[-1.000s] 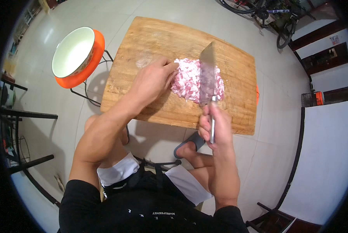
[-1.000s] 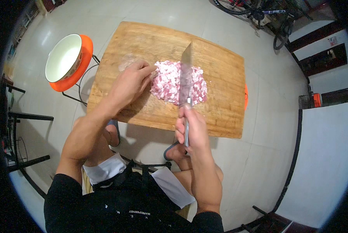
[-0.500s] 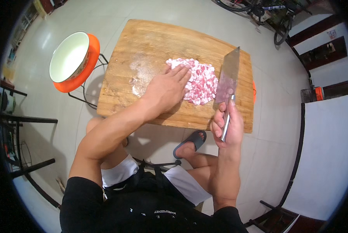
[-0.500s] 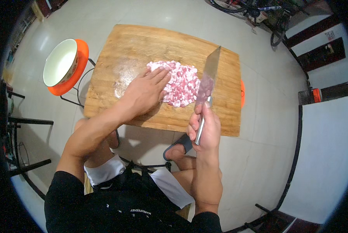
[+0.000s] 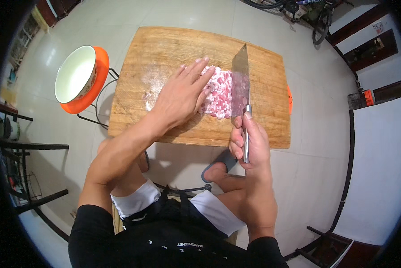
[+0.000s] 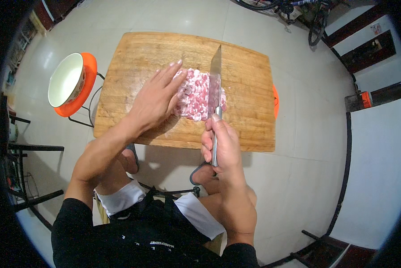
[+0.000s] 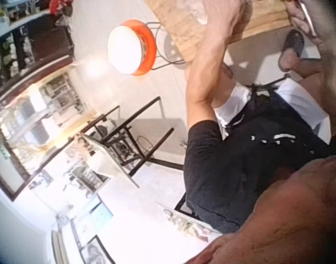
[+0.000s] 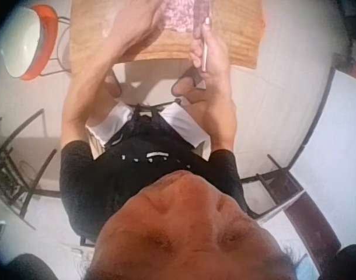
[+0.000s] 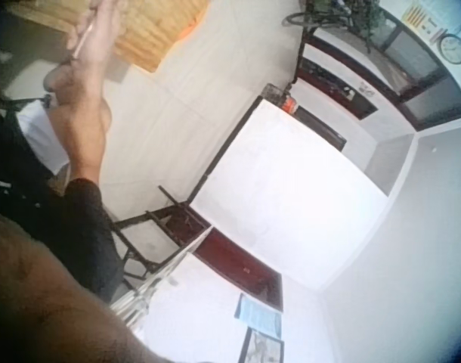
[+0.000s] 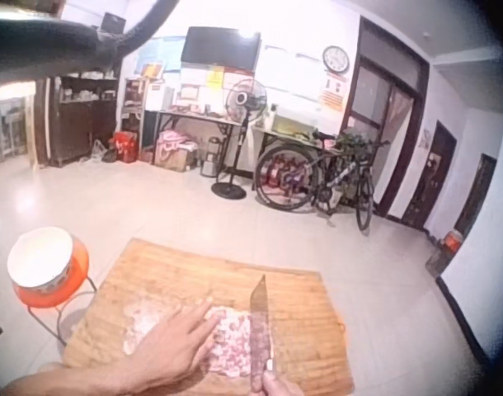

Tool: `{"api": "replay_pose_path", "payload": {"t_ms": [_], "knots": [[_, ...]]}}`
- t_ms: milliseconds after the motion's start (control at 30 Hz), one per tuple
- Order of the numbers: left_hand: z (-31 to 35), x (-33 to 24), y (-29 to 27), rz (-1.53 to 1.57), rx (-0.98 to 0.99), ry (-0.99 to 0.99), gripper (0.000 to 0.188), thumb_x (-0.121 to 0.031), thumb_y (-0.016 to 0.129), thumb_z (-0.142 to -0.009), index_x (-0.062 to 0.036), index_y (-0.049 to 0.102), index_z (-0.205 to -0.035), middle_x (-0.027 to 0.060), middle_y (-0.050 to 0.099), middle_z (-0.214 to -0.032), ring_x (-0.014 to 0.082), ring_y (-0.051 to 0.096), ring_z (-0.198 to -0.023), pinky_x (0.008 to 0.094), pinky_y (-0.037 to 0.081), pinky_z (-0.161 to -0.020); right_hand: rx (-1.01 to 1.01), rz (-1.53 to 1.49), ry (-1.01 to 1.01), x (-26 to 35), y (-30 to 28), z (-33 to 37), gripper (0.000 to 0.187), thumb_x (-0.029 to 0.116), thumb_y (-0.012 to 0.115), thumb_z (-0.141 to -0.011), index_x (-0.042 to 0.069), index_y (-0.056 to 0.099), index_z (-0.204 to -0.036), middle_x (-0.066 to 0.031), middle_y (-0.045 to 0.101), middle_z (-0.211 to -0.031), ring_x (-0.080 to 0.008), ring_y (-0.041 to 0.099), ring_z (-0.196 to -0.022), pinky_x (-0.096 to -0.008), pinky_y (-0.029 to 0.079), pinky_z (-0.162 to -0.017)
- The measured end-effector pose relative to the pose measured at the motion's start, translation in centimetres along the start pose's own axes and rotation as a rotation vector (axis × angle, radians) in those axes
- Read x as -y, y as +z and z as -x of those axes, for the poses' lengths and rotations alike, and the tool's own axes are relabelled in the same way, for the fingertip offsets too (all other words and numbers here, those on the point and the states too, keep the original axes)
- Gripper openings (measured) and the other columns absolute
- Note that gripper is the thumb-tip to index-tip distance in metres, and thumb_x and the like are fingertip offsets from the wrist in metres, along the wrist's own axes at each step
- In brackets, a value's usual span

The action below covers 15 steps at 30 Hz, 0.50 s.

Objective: The person is chopping a piece of raw meat into small pieces on a wooden cutting board using a cleaver. The person holds the meat with their left hand and chops with their right hand, repeatedly mincing the meat until it is finely chopped.

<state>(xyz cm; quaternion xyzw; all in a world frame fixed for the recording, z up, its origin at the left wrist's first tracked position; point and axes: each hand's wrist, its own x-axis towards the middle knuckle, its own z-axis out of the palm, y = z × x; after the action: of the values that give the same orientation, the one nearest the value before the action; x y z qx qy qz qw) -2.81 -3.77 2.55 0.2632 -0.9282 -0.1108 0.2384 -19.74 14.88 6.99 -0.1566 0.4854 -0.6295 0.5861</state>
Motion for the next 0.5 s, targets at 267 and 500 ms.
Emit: {"api": "replay_pose_path", "payload": {"t_ms": [267, 500], "knots": [[-0.2, 2.5, 0.4, -0.153, 0.153, -0.116, 0.066, -0.045, 0.048, -0.113, -0.0004, 0.045, -0.162, 0.0213, 0.045, -0.168, 0.0392, 0.04, -0.157, 0.0539, 0.028, -0.131, 0.008, 0.028, -0.027, 0.3, 0.4, -0.1, 0.036, 0.04, 0.049, -0.117, 0.007, 0.055, -0.104, -0.0043, 0.051, -0.062, -0.013, 0.044, -0.039, -0.026, 0.037, -0.038], [1.1, -0.6, -1.2, 0.038, 0.07, 0.17, 0.054, -0.029, 0.067, -0.103, -0.0044, 0.058, -0.15, 0.019, 0.056, -0.158, 0.035, 0.049, -0.15, 0.0537, 0.037, -0.125, 0.036, 0.022, -0.056, 0.2, 0.7, 0.4, 0.035, 0.038, 0.048, -0.117, 0.006, 0.055, -0.103, -0.0044, 0.051, -0.061, -0.0135, 0.044, -0.038, -0.0255, 0.036, -0.037]]}}
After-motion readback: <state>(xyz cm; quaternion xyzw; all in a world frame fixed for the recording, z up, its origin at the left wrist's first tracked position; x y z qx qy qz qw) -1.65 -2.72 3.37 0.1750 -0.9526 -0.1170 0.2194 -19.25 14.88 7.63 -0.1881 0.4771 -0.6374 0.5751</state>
